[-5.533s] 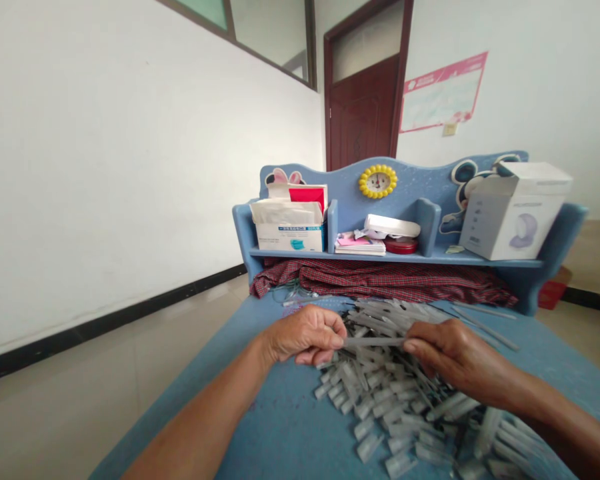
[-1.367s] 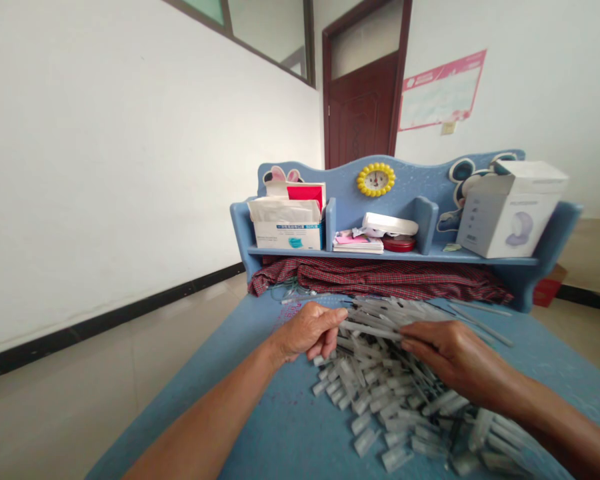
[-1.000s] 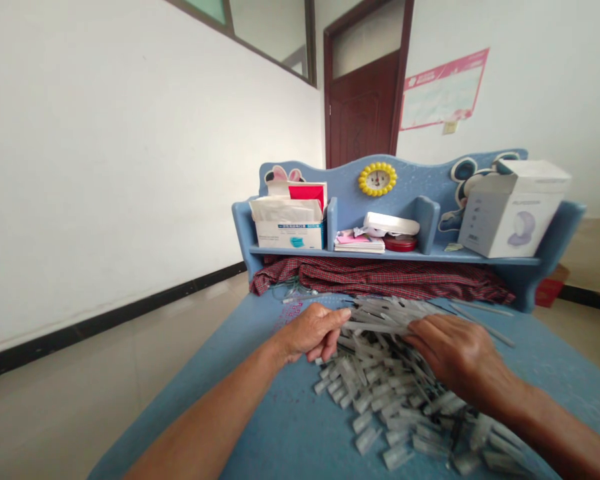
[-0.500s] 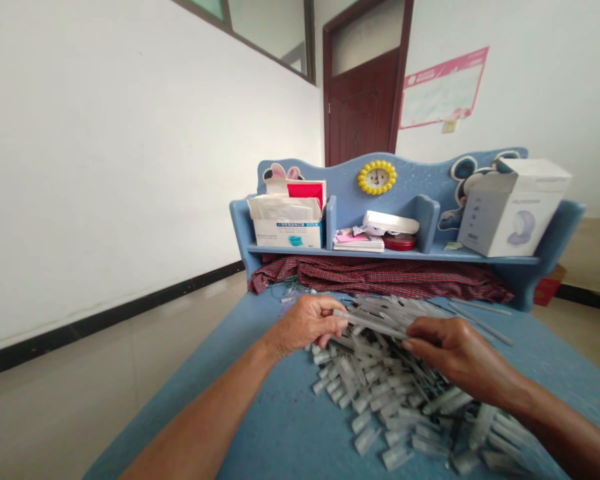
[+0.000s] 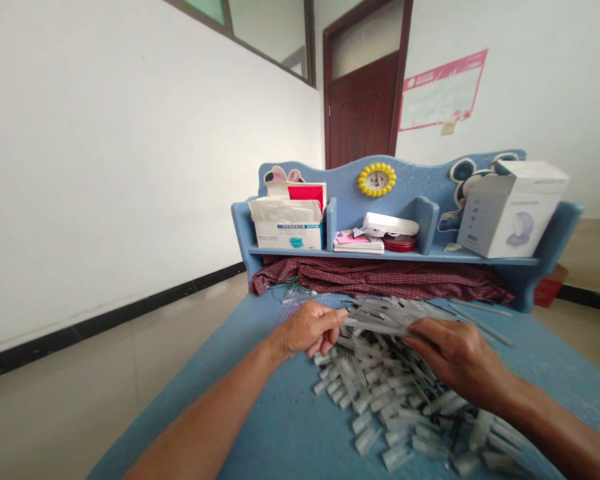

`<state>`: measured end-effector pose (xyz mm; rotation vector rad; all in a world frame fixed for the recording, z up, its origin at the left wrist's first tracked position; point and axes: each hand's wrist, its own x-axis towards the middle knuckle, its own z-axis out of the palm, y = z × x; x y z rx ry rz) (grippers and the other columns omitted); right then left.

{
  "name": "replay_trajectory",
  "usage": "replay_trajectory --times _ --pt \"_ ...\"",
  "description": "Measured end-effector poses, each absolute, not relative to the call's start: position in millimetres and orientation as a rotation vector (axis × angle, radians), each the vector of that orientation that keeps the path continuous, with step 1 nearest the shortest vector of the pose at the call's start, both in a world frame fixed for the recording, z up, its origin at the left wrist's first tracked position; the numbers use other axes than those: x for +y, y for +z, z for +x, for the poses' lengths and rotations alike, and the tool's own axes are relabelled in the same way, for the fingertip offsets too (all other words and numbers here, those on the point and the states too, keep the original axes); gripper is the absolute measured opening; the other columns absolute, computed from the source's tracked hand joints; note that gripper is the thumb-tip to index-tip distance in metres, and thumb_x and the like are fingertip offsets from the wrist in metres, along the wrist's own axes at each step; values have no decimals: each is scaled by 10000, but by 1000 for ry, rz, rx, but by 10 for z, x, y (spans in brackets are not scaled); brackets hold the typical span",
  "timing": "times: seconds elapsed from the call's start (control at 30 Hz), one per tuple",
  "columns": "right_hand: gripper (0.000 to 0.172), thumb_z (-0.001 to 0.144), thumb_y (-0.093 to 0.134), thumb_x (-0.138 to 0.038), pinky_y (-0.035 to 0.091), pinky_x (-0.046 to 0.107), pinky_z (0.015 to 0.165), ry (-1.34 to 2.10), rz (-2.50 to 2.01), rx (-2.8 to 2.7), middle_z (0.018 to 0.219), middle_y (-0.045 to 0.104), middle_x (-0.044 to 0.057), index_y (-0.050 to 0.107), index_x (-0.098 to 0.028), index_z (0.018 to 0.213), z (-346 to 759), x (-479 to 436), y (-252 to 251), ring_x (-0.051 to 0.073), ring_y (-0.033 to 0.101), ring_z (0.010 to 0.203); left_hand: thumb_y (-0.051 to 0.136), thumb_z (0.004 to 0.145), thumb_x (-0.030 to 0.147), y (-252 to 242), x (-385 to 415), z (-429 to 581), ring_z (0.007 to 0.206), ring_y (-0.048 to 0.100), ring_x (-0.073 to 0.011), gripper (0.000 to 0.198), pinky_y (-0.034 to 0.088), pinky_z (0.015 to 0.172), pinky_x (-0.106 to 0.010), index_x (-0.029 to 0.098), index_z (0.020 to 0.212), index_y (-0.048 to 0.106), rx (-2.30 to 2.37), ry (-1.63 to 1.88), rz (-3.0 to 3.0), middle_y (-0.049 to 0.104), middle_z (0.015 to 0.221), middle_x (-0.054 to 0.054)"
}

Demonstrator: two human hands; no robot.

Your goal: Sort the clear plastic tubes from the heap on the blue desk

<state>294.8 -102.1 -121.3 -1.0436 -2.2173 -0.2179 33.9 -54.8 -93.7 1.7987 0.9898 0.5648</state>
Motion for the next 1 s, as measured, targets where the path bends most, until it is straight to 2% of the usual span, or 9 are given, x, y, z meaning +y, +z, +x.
replay_trajectory --times 0.17,0.23,0.47,0.53,0.6,0.77,1.0 --pt "151 860 493 -225 344 279 567 -566 -867 -2206 594 574 19 596 -165 766 2953 -1015 -1217 144 513 556 395 833 522 -956 -556 350 231 317 -34 546 200 270 -159 127 476 515 1038 578 1780 490 353 9" --pt "161 857 496 -231 343 282 567 -571 -885 -2185 583 568 18 595 -169 746 2943 -1027 -1215 144 511 552 395 833 528 -966 -557 358 238 328 -36 540 203 277 -159 123 499 522 1023 595 1753 501 369 8" --pt "185 859 475 -292 355 231 501 164 -1221 -2175 570 567 -26 583 -193 746 2884 -1094 -1145 105 531 515 563 785 416 -952 -541 350 351 447 -29 305 300 355 -134 111 776 581 884 784 1845 602 589 4" --pt "191 853 480 -296 355 225 494 260 -1256 -2169 564 558 -33 581 -198 724 2874 -1106 -1118 101 524 507 596 762 388 -942 -541 340 356 459 -35 288 310 354 -134 114 851 582 850 799 1825 609 597 5" --pt "197 848 484 -292 353 222 488 277 -1270 -2172 553 551 -37 580 -197 705 2868 -1110 -1108 98 520 499 595 760 384 -939 -545 335 347 459 -38 282 309 346 -134 115 844 573 842 790 1807 608 579 8" --pt "200 854 487 -299 361 230 497 -19 -1181 -2153 575 584 -17 601 -179 742 2883 -1086 -1168 108 539 501 533 796 418 -954 -552 350 291 421 -34 305 247 303 -126 124 716 537 942 722 1812 572 488 24" --pt "196 866 479 -248 392 249 585 -498 -947 -2153 615 608 34 614 -157 756 2927 -1024 -1238 133 557 585 421 833 506 -1014 -546 395 250 367 -30 453 241 283 -131 129 596 509 1024 667 1766 524 403 26"
